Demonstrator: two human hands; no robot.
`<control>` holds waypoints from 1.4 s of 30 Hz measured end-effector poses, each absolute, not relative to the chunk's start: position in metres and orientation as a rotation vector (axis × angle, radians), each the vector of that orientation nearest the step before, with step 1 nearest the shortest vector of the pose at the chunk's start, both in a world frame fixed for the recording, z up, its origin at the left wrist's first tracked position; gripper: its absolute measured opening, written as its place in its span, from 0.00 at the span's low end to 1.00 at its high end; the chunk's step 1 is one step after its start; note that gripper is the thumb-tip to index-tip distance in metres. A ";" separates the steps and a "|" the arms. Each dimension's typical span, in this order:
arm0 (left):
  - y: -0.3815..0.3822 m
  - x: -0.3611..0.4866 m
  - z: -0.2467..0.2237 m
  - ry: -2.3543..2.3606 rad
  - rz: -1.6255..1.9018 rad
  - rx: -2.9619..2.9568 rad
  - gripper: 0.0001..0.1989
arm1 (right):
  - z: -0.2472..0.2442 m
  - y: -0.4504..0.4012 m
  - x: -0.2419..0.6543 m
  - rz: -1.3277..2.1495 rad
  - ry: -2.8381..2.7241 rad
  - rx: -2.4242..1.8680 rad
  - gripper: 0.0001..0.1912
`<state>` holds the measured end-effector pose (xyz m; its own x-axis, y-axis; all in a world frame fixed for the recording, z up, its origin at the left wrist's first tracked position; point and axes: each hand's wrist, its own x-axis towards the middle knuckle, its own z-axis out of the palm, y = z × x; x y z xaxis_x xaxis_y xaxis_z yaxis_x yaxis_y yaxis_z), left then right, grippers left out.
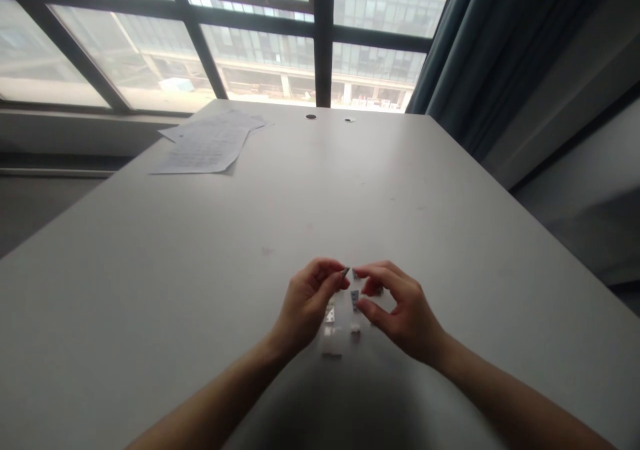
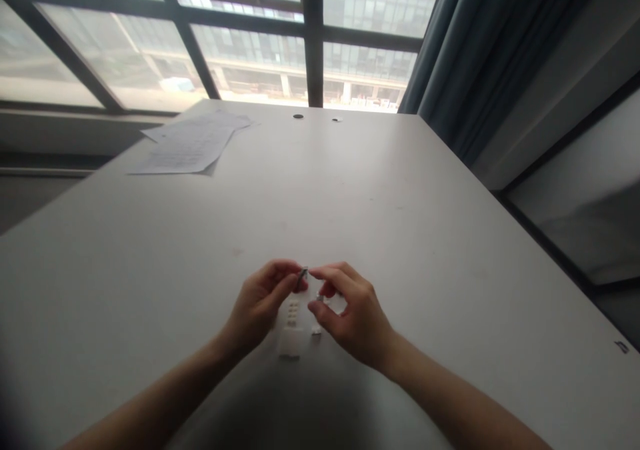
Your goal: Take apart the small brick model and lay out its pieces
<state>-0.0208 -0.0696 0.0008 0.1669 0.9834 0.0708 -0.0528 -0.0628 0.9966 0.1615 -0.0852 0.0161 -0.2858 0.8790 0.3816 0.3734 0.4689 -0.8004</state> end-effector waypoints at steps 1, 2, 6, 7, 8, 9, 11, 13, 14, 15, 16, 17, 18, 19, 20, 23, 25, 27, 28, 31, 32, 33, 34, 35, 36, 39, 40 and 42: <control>-0.074 -0.020 0.002 0.996 1.172 1.236 0.08 | 0.016 -0.085 0.156 0.764 -1.852 -1.049 0.20; -0.076 -0.019 0.003 0.978 1.183 1.184 0.09 | 0.016 -0.086 0.152 0.771 -1.838 -1.049 0.20; -0.080 -0.016 0.003 0.926 1.180 1.062 0.12 | 0.010 -0.087 0.144 0.742 -1.778 -1.032 0.19; -0.081 -0.015 0.002 0.903 1.172 1.046 0.13 | 0.009 -0.088 0.144 0.741 -1.764 -1.025 0.18; -0.082 -0.014 0.002 0.875 1.163 1.031 0.13 | 0.009 -0.087 0.145 0.747 -1.754 -1.018 0.17; -0.083 -0.013 0.001 0.844 1.150 1.015 0.13 | 0.009 -0.087 0.145 0.759 -1.747 -1.006 0.17; -0.085 -0.013 0.000 0.783 1.127 0.974 0.13 | 0.008 -0.087 0.146 0.790 -1.735 -0.979 0.17; -0.086 -0.013 0.000 0.731 1.111 0.932 0.13 | 0.007 -0.086 0.147 0.834 -1.720 -0.950 0.18; -0.087 -0.013 0.001 0.706 1.101 0.911 0.13 | 0.007 -0.086 0.147 0.861 -1.710 -0.936 0.19; -0.087 -0.014 0.001 0.684 1.093 0.889 0.13 | 0.006 -0.085 0.147 0.893 -1.697 -0.924 0.19; -0.087 -0.014 0.002 0.666 1.083 0.870 0.13 | 0.006 -0.085 0.147 0.927 -1.682 -0.913 0.19; -0.086 -0.014 0.003 0.649 1.073 0.854 0.14 | 0.005 -0.085 0.147 0.964 -1.666 -0.900 0.19; -0.086 -0.014 0.003 0.637 1.064 0.842 0.15 | 0.005 -0.085 0.147 0.998 -1.649 -0.890 0.18; -0.086 -0.014 0.003 0.628 1.055 0.835 0.16 | 0.004 -0.085 0.147 1.030 -1.632 -0.883 0.18; -0.085 -0.013 0.003 0.624 1.047 0.834 0.17 | 0.004 -0.085 0.147 1.055 -1.616 -0.881 0.17; -0.084 -0.014 0.001 0.638 1.019 0.860 0.18 | 0.005 -0.085 0.146 1.083 -1.588 -0.900 0.15; -0.083 -0.015 0.001 0.674 0.995 0.894 0.18 | 0.006 -0.085 0.146 1.054 -1.599 -0.931 0.15; -0.082 -0.017 0.001 0.723 0.999 0.934 0.16 | 0.006 -0.086 0.147 0.973 -1.645 -0.976 0.15; -0.081 -0.018 0.001 0.748 1.009 0.956 0.15 | 0.007 -0.086 0.147 0.911 -1.676 -1.000 0.16; -0.079 -0.019 0.002 0.799 1.045 1.030 0.13 | 0.006 -0.086 0.146 0.740 -1.761 -1.049 0.17; -0.079 -0.019 0.002 0.811 1.053 1.060 0.12 | 0.005 -0.087 0.146 0.709 -1.779 -1.055 0.17; -0.079 -0.019 0.001 0.820 1.059 1.092 0.11 | 0.005 -0.087 0.146 0.693 -1.793 -1.055 0.16; -0.079 -0.019 0.001 0.829 1.061 1.125 0.10 | 0.005 -0.086 0.146 0.685 -1.803 -1.053 0.16; -0.079 -0.019 0.001 0.842 1.060 1.167 0.09 | 0.005 -0.086 0.147 0.680 -1.812 -1.050 0.15; -0.079 -0.019 0.002 0.865 1.054 1.225 0.08 | 0.005 -0.085 0.148 0.674 -1.821 -1.045 0.15; -0.078 -0.026 0.006 1.026 1.034 1.513 0.05 | 0.007 -0.081 0.154 0.634 -1.868 -1.050 0.15; -0.078 -0.031 0.008 1.100 1.038 1.627 0.05 | 0.008 -0.079 0.157 0.616 -1.900 -1.066 0.15; -0.077 -0.045 0.010 1.227 1.074 1.833 0.04 | 0.010 -0.075 0.162 0.588 -1.995 -1.118 0.16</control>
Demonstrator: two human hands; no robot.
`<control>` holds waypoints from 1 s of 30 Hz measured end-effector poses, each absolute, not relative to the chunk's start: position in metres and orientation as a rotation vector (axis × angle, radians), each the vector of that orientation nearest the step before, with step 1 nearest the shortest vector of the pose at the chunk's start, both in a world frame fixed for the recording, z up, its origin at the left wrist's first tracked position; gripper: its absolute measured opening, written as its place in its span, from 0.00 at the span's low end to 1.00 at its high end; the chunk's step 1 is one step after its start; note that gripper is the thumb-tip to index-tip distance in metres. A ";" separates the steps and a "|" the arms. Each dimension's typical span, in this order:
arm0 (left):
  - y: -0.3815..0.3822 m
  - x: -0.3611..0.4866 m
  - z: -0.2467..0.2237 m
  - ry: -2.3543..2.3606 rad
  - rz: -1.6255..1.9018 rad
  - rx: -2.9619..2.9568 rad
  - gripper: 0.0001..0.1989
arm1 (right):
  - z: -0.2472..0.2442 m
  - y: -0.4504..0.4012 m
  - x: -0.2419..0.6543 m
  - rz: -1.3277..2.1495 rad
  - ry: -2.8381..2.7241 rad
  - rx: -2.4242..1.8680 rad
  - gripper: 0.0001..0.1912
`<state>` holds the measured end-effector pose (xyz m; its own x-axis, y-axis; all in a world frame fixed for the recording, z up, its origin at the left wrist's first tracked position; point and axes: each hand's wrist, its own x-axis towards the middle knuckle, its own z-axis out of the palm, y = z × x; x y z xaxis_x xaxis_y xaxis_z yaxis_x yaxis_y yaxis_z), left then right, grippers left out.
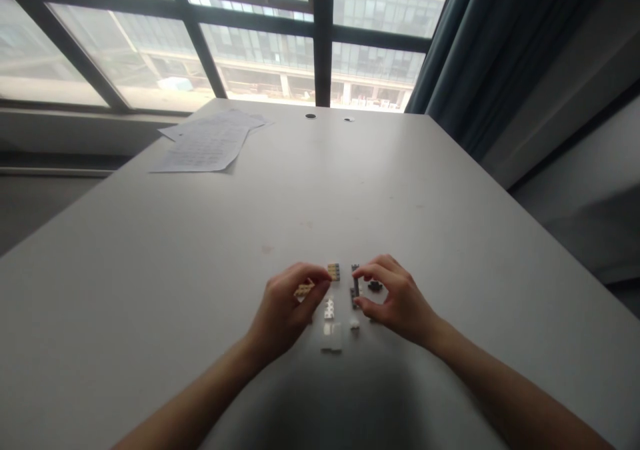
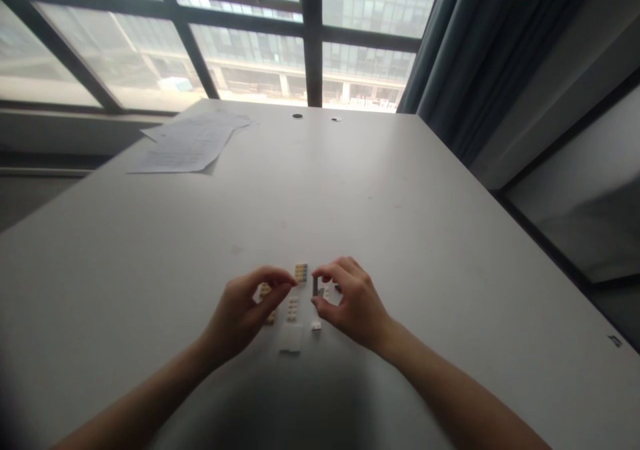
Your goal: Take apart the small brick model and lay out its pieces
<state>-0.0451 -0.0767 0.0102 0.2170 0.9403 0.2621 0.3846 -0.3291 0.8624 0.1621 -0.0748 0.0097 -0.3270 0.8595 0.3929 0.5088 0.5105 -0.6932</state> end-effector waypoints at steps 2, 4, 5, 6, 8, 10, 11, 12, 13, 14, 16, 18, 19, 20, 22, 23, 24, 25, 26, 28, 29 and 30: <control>-0.076 -0.061 0.009 1.286 1.157 1.997 0.04 | 0.010 -0.071 0.165 0.579 -2.110 -1.177 0.16; -0.074 -0.077 0.005 1.293 1.238 2.128 0.04 | 0.008 -0.069 0.164 0.580 -2.216 -1.219 0.16; -0.073 -0.083 0.002 1.290 1.263 2.180 0.04 | 0.006 -0.068 0.163 0.575 -2.262 -1.232 0.16; -0.072 -0.088 -0.001 1.286 1.281 2.221 0.05 | 0.004 -0.068 0.162 0.569 -2.306 -1.239 0.17; -0.071 -0.093 -0.006 1.271 1.299 2.283 0.05 | 0.000 -0.068 0.159 0.558 -2.374 -1.248 0.17; -0.070 -0.094 -0.011 1.250 1.299 2.325 0.05 | -0.002 -0.068 0.156 0.551 -2.407 -1.263 0.16; -0.069 -0.093 -0.012 1.235 1.298 2.342 0.05 | -0.003 -0.068 0.155 0.552 -2.413 -1.274 0.16; -0.069 -0.092 -0.013 1.221 1.291 2.358 0.05 | -0.004 -0.068 0.155 0.554 -2.415 -1.287 0.16; -0.069 -0.092 -0.014 1.207 1.286 2.372 0.05 | -0.004 -0.068 0.154 0.556 -2.416 -1.301 0.16; -0.069 -0.091 -0.014 1.195 1.278 2.386 0.05 | -0.004 -0.068 0.154 0.560 -2.417 -1.313 0.16; -0.070 -0.090 -0.014 1.181 1.270 2.399 0.05 | -0.004 -0.068 0.154 0.570 -2.417 -1.332 0.16; -0.070 -0.090 -0.014 1.185 1.264 2.396 0.05 | -0.004 -0.068 0.154 0.574 -2.412 -1.344 0.17; -0.070 -0.090 -0.014 1.193 1.264 2.389 0.04 | -0.005 -0.068 0.154 0.575 -2.408 -1.348 0.17; -0.069 -0.090 -0.014 1.203 1.261 2.379 0.04 | -0.006 -0.068 0.154 0.576 -2.403 -1.351 0.17; -0.068 -0.091 -0.014 1.224 1.257 2.361 0.04 | -0.007 -0.067 0.155 0.577 -2.394 -1.355 0.17; -0.068 -0.091 -0.014 1.231 1.256 2.352 0.04 | -0.008 -0.067 0.155 0.577 -2.391 -1.356 0.17; -0.068 -0.091 -0.015 1.234 1.257 2.343 0.04 | -0.008 -0.067 0.156 0.576 -2.389 -1.356 0.18; -0.067 -0.091 -0.015 1.234 1.260 2.338 0.04 | -0.008 -0.067 0.156 0.574 -2.388 -1.356 0.18; -0.067 -0.091 -0.015 1.231 1.263 2.334 0.04 | -0.008 -0.067 0.156 0.573 -2.388 -1.355 0.18; -0.067 -0.092 -0.016 1.221 1.264 2.337 0.04 | -0.008 -0.068 0.156 0.577 -2.390 -1.357 0.16; -0.067 -0.093 -0.017 1.216 1.261 2.343 0.05 | -0.007 -0.068 0.156 0.581 -2.391 -1.360 0.16; -0.067 -0.093 -0.017 1.213 1.257 2.349 0.05 | -0.006 -0.068 0.156 0.584 -2.391 -1.364 0.15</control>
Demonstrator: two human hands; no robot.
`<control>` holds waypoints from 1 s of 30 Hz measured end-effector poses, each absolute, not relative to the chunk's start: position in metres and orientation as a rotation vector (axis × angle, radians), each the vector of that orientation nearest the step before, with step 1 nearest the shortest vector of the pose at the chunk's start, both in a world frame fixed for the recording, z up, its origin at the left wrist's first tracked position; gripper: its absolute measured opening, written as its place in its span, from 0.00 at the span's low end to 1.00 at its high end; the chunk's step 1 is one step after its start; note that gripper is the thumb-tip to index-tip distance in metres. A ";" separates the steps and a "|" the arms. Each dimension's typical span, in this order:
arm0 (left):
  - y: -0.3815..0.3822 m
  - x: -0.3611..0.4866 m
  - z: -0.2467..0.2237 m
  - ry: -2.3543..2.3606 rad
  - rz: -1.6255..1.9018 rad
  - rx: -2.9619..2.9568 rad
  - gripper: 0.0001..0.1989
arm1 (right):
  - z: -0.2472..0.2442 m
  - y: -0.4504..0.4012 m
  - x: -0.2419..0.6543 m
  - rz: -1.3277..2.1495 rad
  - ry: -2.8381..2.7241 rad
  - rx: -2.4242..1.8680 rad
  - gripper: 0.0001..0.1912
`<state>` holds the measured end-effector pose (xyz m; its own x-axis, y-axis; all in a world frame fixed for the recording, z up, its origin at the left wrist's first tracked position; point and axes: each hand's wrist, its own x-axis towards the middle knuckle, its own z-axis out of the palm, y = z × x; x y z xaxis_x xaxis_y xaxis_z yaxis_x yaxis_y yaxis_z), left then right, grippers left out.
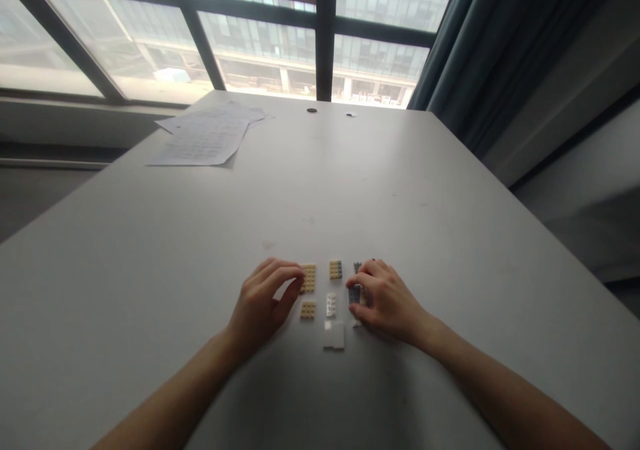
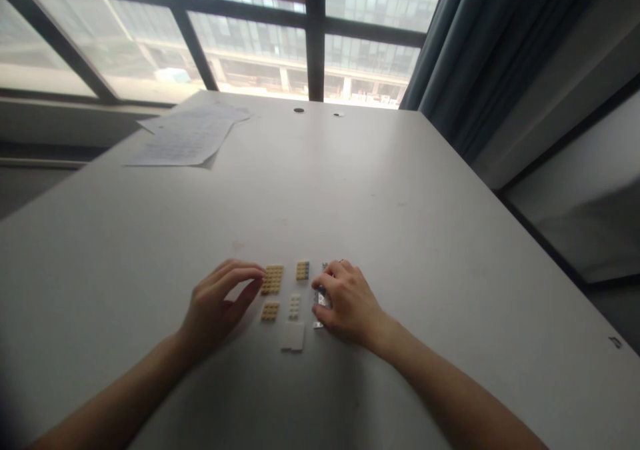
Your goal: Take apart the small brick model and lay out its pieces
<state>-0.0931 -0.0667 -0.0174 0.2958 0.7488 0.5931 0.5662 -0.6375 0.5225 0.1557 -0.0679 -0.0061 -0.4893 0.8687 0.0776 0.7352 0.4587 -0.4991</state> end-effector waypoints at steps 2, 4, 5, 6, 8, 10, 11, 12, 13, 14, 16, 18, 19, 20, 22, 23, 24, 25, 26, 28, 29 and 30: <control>-0.067 -0.094 -0.019 1.211 1.246 2.356 0.06 | -0.005 -0.068 0.156 0.590 -2.392 -1.372 0.15; -0.067 -0.094 -0.020 1.215 1.239 2.354 0.06 | -0.005 -0.068 0.155 0.595 -2.391 -1.375 0.15; -0.067 -0.094 -0.020 1.217 1.239 2.349 0.05 | -0.005 -0.069 0.155 0.596 -2.391 -1.375 0.15; -0.067 -0.094 -0.020 1.218 1.241 2.344 0.05 | -0.006 -0.069 0.155 0.598 -2.391 -1.373 0.15; -0.067 -0.094 -0.019 1.228 1.246 2.332 0.04 | -0.006 -0.069 0.156 0.600 -2.380 -1.362 0.16; -0.066 -0.094 -0.017 1.247 1.258 2.320 0.04 | -0.004 -0.068 0.158 0.600 -2.339 -1.355 0.17; -0.066 -0.094 -0.016 1.258 1.269 2.316 0.04 | -0.002 -0.067 0.160 0.595 -2.304 -1.358 0.17; -0.066 -0.094 -0.015 1.269 1.280 2.313 0.05 | 0.001 -0.065 0.163 0.581 -2.264 -1.363 0.16; -0.066 -0.094 -0.014 1.277 1.294 2.313 0.05 | 0.004 -0.063 0.166 0.559 -2.221 -1.372 0.15; -0.065 -0.094 -0.014 1.283 1.306 2.315 0.04 | 0.006 -0.061 0.170 0.535 -2.176 -1.383 0.13; -0.065 -0.095 -0.015 1.291 1.322 2.327 0.04 | 0.009 -0.054 0.180 0.495 -2.091 -1.411 0.11; -0.064 -0.095 -0.016 1.303 1.322 2.343 0.05 | 0.009 -0.048 0.190 0.488 -2.029 -1.447 0.10; -0.063 -0.096 -0.017 1.307 1.315 2.355 0.05 | 0.007 -0.044 0.195 0.494 -2.012 -1.465 0.10; -0.062 -0.096 -0.017 1.310 1.303 2.369 0.05 | 0.006 -0.042 0.200 0.497 -2.002 -1.479 0.10; -0.061 -0.095 -0.019 1.311 1.255 2.398 0.06 | 0.003 -0.038 0.207 0.497 -1.997 -1.498 0.10; -0.060 -0.095 -0.019 1.314 1.217 2.408 0.07 | 0.002 -0.037 0.209 0.501 -2.002 -1.501 0.11; -0.059 -0.094 -0.019 1.322 1.167 2.415 0.08 | 0.001 -0.036 0.211 0.514 -2.011 -1.501 0.11; -0.058 -0.093 -0.020 1.333 1.103 2.419 0.09 | 0.000 -0.035 0.211 0.542 -2.026 -1.497 0.11; -0.057 -0.091 -0.020 1.347 1.034 2.420 0.10 | -0.001 -0.035 0.211 0.585 -2.047 -1.487 0.12; -0.053 -0.086 -0.019 1.360 0.895 2.432 0.12 | -0.003 -0.034 0.208 0.675 -2.092 -1.462 0.13; -0.051 -0.082 -0.018 1.357 0.830 2.443 0.13 | -0.005 -0.034 0.207 0.706 -2.109 -1.452 0.13; -0.049 -0.078 -0.017 1.350 0.773 2.456 0.14 | -0.007 -0.033 0.205 0.723 -2.121 -1.447 0.13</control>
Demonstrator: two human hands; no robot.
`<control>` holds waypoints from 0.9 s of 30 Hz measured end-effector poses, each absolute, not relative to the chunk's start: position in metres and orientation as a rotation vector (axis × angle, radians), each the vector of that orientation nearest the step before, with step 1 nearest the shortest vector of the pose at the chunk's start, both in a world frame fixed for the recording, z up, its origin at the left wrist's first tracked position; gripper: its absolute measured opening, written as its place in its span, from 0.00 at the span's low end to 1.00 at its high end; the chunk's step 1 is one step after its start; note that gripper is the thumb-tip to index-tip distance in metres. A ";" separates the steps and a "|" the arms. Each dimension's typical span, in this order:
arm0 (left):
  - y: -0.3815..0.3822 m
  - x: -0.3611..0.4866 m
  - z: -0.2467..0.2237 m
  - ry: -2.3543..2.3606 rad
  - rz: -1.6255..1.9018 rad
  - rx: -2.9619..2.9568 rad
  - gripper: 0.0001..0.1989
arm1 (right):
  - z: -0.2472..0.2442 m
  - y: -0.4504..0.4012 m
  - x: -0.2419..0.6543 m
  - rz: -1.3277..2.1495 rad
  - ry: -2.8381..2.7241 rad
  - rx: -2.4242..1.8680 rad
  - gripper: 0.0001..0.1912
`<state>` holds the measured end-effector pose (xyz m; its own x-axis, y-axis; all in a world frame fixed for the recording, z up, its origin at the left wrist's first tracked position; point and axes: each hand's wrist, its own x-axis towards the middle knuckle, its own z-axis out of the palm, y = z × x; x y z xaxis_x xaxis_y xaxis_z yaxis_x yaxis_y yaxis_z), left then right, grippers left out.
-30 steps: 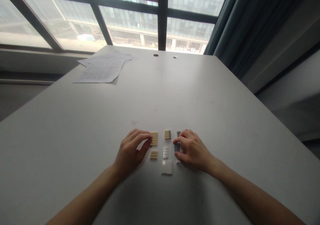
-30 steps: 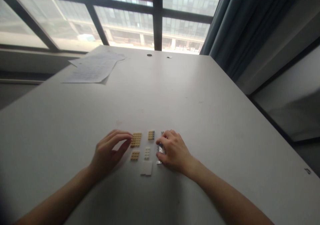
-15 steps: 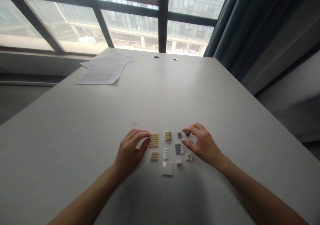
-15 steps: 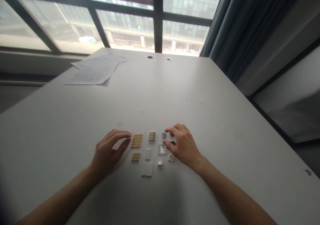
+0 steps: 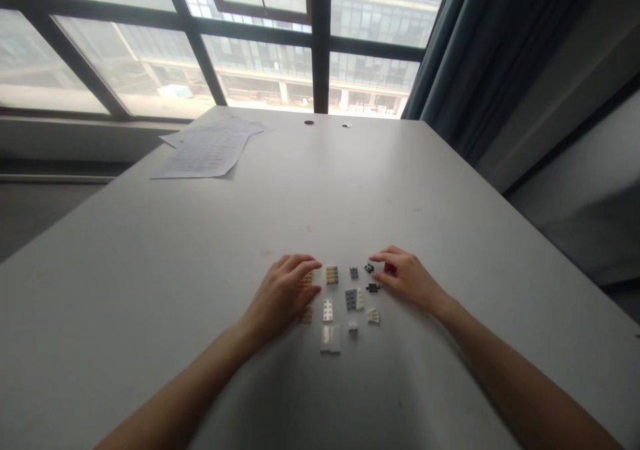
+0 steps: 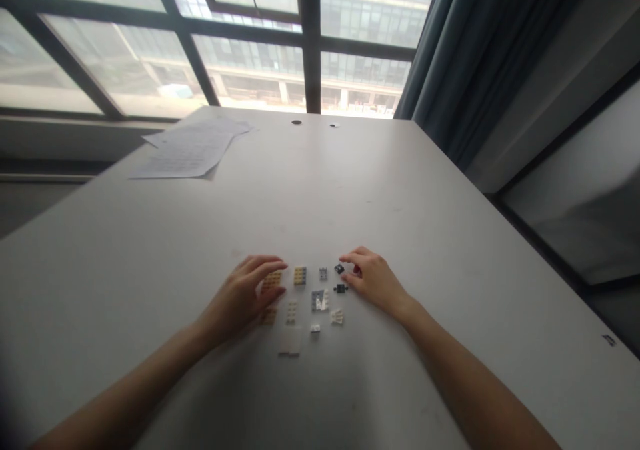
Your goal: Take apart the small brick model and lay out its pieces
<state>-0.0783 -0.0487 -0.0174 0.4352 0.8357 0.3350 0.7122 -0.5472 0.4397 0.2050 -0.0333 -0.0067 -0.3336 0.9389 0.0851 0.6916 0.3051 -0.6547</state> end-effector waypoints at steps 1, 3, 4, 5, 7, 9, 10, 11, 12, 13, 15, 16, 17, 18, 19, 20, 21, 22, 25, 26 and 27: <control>-0.046 -0.074 -0.016 1.341 0.725 2.470 0.15 | -0.008 -0.033 0.203 0.727 -2.129 -1.445 0.13; -0.039 -0.065 -0.013 1.319 0.643 2.498 0.17 | -0.011 -0.032 0.200 0.719 -2.136 -1.441 0.13; -0.036 -0.061 -0.012 1.308 0.609 2.509 0.17 | -0.012 -0.031 0.200 0.716 -2.140 -1.437 0.13; -0.033 -0.058 -0.011 1.299 0.580 2.519 0.18 | -0.013 -0.031 0.199 0.714 -2.145 -1.432 0.13; -0.029 -0.052 -0.010 1.283 0.533 2.537 0.17 | -0.014 -0.030 0.198 0.701 -2.159 -1.419 0.13; -0.027 -0.049 -0.012 1.267 0.513 2.559 0.17 | -0.014 -0.030 0.197 0.674 -2.180 -1.402 0.12; -0.027 -0.048 -0.013 1.256 0.512 2.573 0.16 | -0.015 -0.030 0.197 0.654 -2.190 -1.393 0.12; -0.027 -0.047 -0.014 1.245 0.516 2.587 0.16 | -0.015 -0.030 0.197 0.636 -2.199 -1.386 0.12; -0.027 -0.046 -0.015 1.237 0.525 2.600 0.16 | -0.016 -0.030 0.196 0.619 -2.206 -1.381 0.12; -0.028 -0.045 -0.016 1.232 0.534 2.610 0.15 | -0.017 -0.030 0.195 0.606 -2.211 -1.376 0.12; -0.028 -0.043 -0.017 1.229 0.551 2.619 0.15 | -0.018 -0.030 0.194 0.591 -2.221 -1.364 0.12; -0.028 -0.042 -0.016 1.228 0.554 2.619 0.15 | -0.019 -0.030 0.194 0.587 -2.225 -1.356 0.12; -0.028 -0.041 -0.016 1.223 0.552 2.619 0.14 | -0.020 -0.029 0.194 0.583 -2.229 -1.348 0.12; -0.028 -0.040 -0.015 1.217 0.546 2.617 0.13 | -0.020 -0.029 0.194 0.578 -2.230 -1.342 0.12; -0.028 -0.039 -0.014 1.209 0.540 2.616 0.12 | -0.021 -0.029 0.194 0.573 -2.230 -1.338 0.12; -0.029 -0.038 -0.014 1.202 0.536 2.616 0.11 | -0.021 -0.029 0.194 0.568 -2.230 -1.335 0.11; -0.029 -0.037 -0.013 1.194 0.533 2.616 0.11 | -0.022 -0.029 0.195 0.562 -2.228 -1.334 0.11; -0.028 -0.037 -0.013 1.190 0.533 2.617 0.10 | -0.022 -0.029 0.196 0.556 -2.227 -1.336 0.10; -0.025 -0.037 -0.013 1.194 0.529 2.620 0.10 | -0.021 -0.028 0.204 0.549 -2.215 -1.356 0.10; -0.022 -0.037 -0.014 1.204 0.527 2.617 0.10 | -0.020 -0.027 0.209 0.547 -2.204 -1.371 0.09; -0.019 -0.037 -0.014 1.215 0.523 2.611 0.10 | -0.020 -0.026 0.214 0.543 -2.188 -1.392 0.09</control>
<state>-0.0374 -0.0189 -0.0141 0.5961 0.7702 0.2269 0.6939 -0.6364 0.3370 0.2141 -0.0260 -0.0197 -0.3617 0.9132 0.1878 0.7195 0.4015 -0.5667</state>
